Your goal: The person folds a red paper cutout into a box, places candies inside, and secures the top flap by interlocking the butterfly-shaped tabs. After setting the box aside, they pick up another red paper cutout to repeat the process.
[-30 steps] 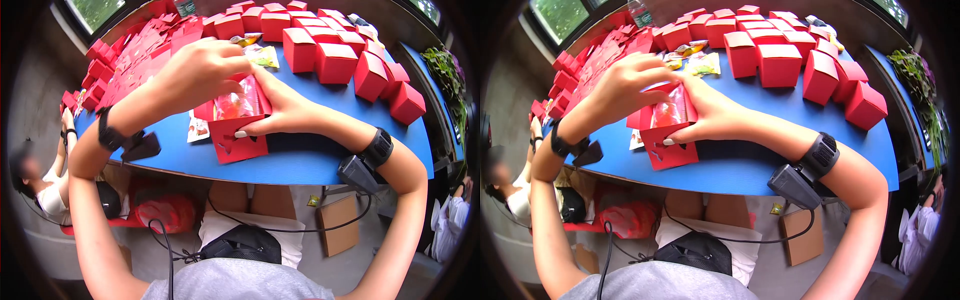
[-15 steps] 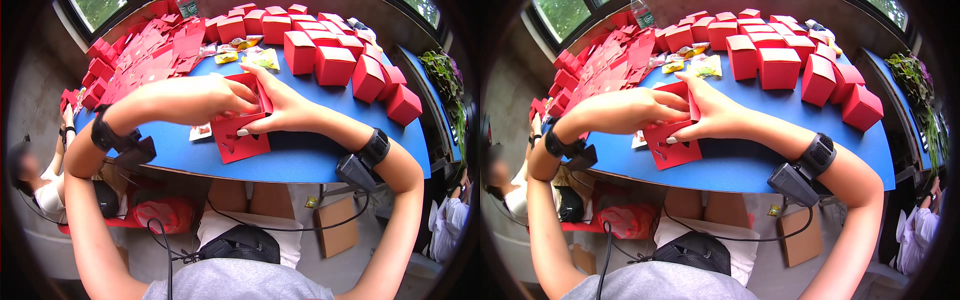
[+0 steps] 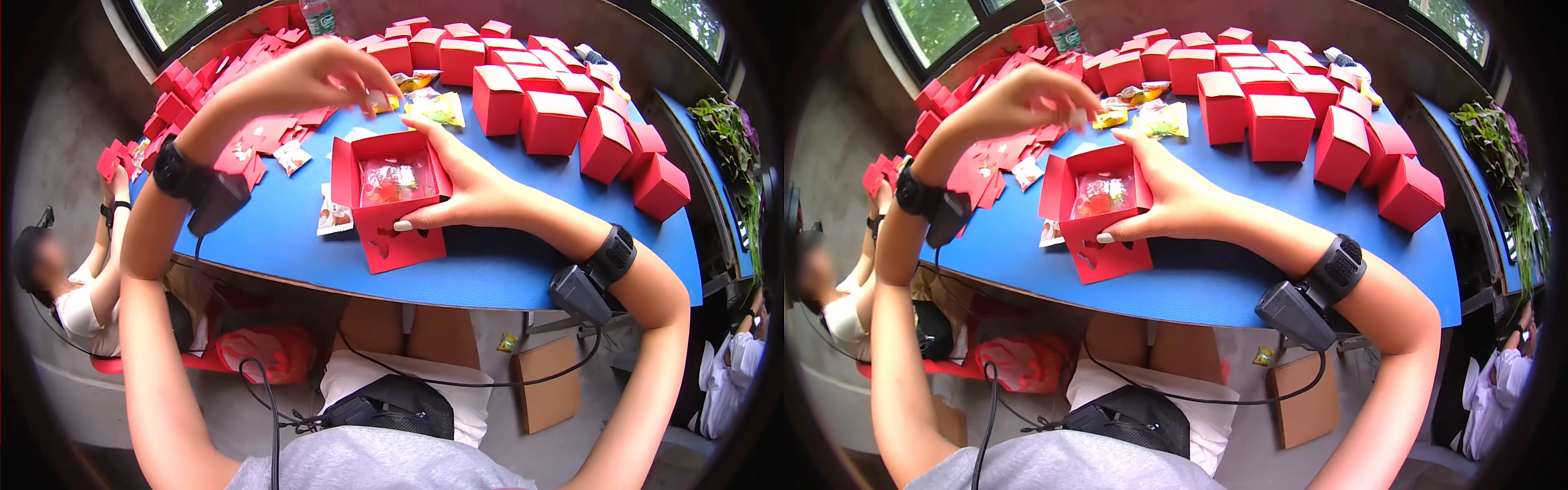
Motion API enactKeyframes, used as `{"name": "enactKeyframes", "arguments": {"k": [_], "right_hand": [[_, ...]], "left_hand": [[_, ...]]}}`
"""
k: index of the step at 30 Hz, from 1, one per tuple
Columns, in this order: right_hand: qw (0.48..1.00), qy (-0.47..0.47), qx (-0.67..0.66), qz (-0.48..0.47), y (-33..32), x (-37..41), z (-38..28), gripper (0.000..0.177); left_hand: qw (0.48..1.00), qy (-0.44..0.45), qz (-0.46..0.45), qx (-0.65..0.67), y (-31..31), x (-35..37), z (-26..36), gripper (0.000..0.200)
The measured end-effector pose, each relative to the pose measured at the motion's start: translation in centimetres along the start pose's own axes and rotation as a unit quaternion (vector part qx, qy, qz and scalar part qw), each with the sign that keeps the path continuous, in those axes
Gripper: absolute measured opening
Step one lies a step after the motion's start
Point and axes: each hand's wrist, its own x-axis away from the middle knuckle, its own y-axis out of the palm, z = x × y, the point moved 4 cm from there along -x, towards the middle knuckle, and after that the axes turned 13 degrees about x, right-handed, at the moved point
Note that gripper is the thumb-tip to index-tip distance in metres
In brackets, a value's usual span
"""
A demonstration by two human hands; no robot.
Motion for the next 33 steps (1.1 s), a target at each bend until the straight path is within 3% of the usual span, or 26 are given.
{"name": "enactKeyframes", "arguments": {"k": [2, 3, 4, 6, 8, 9, 10, 12, 14, 16, 17, 20, 22, 23, 24, 26, 28, 30, 33], "right_hand": [[0.998, 0.012, 0.059, 0.008, 0.0, 0.1, 0.3, 0.109], [0.998, 0.014, 0.062, 0.008, -0.1, 0.1, 0.2, 0.110], [0.998, 0.013, 0.063, 0.006, 0.0, 0.1, 0.0, 0.110], [0.997, 0.021, 0.074, -0.001, 0.0, 0.2, 0.0, 0.103], [0.997, 0.028, 0.072, -0.004, 0.0, 0.3, -0.3, 0.103], [0.997, 0.032, 0.071, -0.006, -0.1, 0.3, -0.4, 0.103], [0.997, 0.036, 0.075, -0.007, -0.1, 0.2, -0.2, 0.103], [0.998, 0.012, 0.062, 0.009, 0.0, 0.0, -0.1, 0.109], [0.995, 0.015, 0.095, 0.006, -0.2, 0.3, -0.2, 0.104], [0.997, 0.036, 0.073, -0.009, -0.1, 0.3, -0.3, 0.104], [0.997, 0.036, 0.068, -0.010, -0.1, 0.3, -0.4, 0.104], [0.998, 0.042, 0.046, -0.011, -0.1, 0.3, -0.2, 0.104], [0.998, 0.019, 0.063, -0.002, -0.1, 0.3, -0.1, 0.104], [0.998, 0.017, 0.065, 0.000, -0.1, 0.2, 0.0, 0.104], [0.998, 0.021, 0.062, -0.003, -0.1, 0.2, 0.1, 0.104], [0.998, 0.022, 0.060, -0.011, 0.0, 0.2, 0.0, 0.104], [0.997, 0.027, 0.074, -0.010, -0.1, 0.1, -0.1, 0.104], [0.998, 0.035, 0.050, -0.023, 0.0, 0.0, 0.0, 0.104], [0.999, 0.015, 0.041, -0.017, -0.1, 0.1, 0.1, 0.105]], "left_hand": [[0.984, 0.022, 0.083, -0.156, -3.3, -0.6, -3.8, 0.020], [0.970, -0.034, 0.069, -0.233, -4.0, -0.8, -5.8, 0.018], [0.963, -0.075, 0.044, -0.255, -4.4, -0.8, -8.2, 0.027], [0.927, -0.056, 0.099, -0.358, -4.8, -0.7, -13.6, 0.039], [0.885, -0.149, 0.113, -0.426, -4.0, -1.3, -14.6, 0.053], [0.855, -0.198, 0.113, -0.465, -3.9, -2.0, -14.9, 0.051], [0.858, -0.195, 0.115, -0.462, -3.9, -2.5, -14.7, 0.051], [0.830, -0.312, 0.053, -0.459, -4.3, -2.8, -15.3, 0.045], [0.849, -0.294, 0.061, -0.434, -5.8, -2.8, -16.1, 0.039], [0.905, -0.302, -0.012, -0.299, -6.8, -2.8, -17.1, 0.039], [0.923, -0.260, -0.027, -0.283, -7.2, -2.7, -17.2, 0.035], [0.940, -0.262, 0.006, -0.218, -6.8, -1.9, -15.4, 0.028], [0.957, -0.113, 0.041, -0.266, -6.0, -1.9, -13.7, 0.031], [0.954, -0.101, 0.055, -0.277, -5.8, -2.0, -13.3, 0.037], [0.941, -0.034, 0.060, -0.332, -5.0, -2.2, -11.9, 0.040], [0.982, -0.022, 0.060, -0.179, -3.6, -4.0, -9.6, 0.041], [0.992, 0.017, 0.013, -0.127, -1.4, -5.6, -6.9, 0.045], [0.995, -0.018, -0.025, -0.092, 0.6, -7.3, -7.2, 0.056], [0.968, 0.023, -0.064, -0.243, 3.1, -9.6, -9.1, 0.069]]}}
